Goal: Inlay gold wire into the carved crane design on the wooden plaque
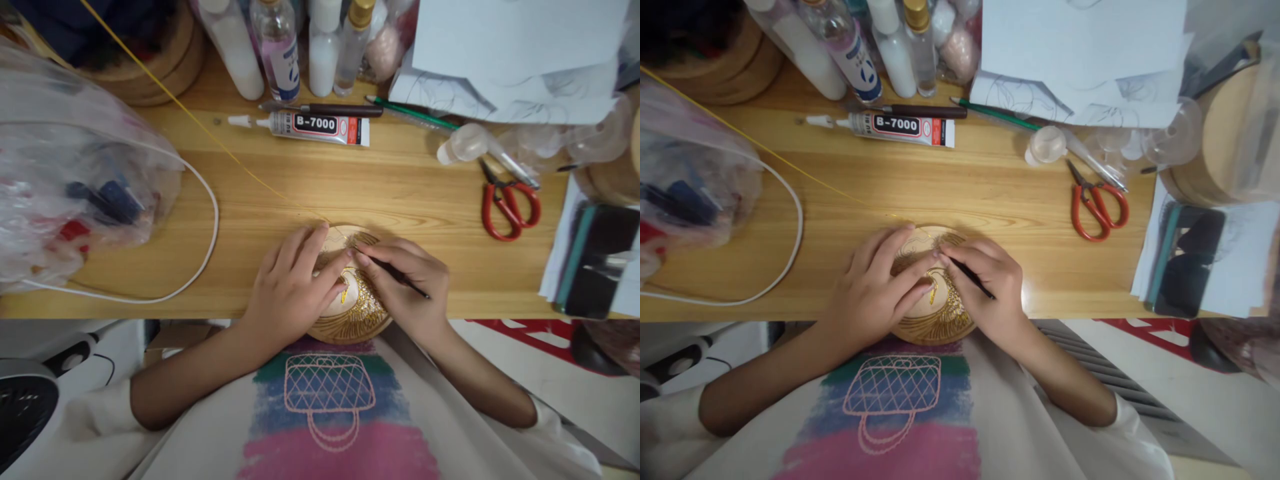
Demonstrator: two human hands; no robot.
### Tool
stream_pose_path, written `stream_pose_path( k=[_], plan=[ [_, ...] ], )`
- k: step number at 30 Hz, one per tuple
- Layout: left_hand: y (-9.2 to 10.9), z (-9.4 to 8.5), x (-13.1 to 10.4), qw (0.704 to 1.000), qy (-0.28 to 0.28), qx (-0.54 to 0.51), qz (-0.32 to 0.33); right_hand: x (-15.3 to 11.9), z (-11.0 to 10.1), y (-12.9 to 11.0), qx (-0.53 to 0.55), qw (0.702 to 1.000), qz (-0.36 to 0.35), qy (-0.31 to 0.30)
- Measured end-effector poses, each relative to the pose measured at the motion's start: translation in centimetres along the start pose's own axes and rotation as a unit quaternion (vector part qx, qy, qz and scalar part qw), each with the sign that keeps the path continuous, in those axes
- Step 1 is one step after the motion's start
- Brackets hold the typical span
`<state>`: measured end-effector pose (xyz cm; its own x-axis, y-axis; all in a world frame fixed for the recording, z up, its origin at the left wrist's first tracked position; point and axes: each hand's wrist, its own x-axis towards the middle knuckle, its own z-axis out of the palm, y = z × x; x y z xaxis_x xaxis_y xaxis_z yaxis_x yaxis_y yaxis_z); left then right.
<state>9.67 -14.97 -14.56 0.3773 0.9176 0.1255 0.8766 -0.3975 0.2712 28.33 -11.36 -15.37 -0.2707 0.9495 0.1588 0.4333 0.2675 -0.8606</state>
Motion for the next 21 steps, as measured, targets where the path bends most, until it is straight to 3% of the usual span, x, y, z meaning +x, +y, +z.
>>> stream_pose_path(
  k=[21],
  plan=[
    [-0.1, 0.5, -0.1, 1.000, 0.024, 0.016, 0.013, 1.3, -1.3, 1.2, 0.034, 0.994, -0.066, -0.083]
  ],
)
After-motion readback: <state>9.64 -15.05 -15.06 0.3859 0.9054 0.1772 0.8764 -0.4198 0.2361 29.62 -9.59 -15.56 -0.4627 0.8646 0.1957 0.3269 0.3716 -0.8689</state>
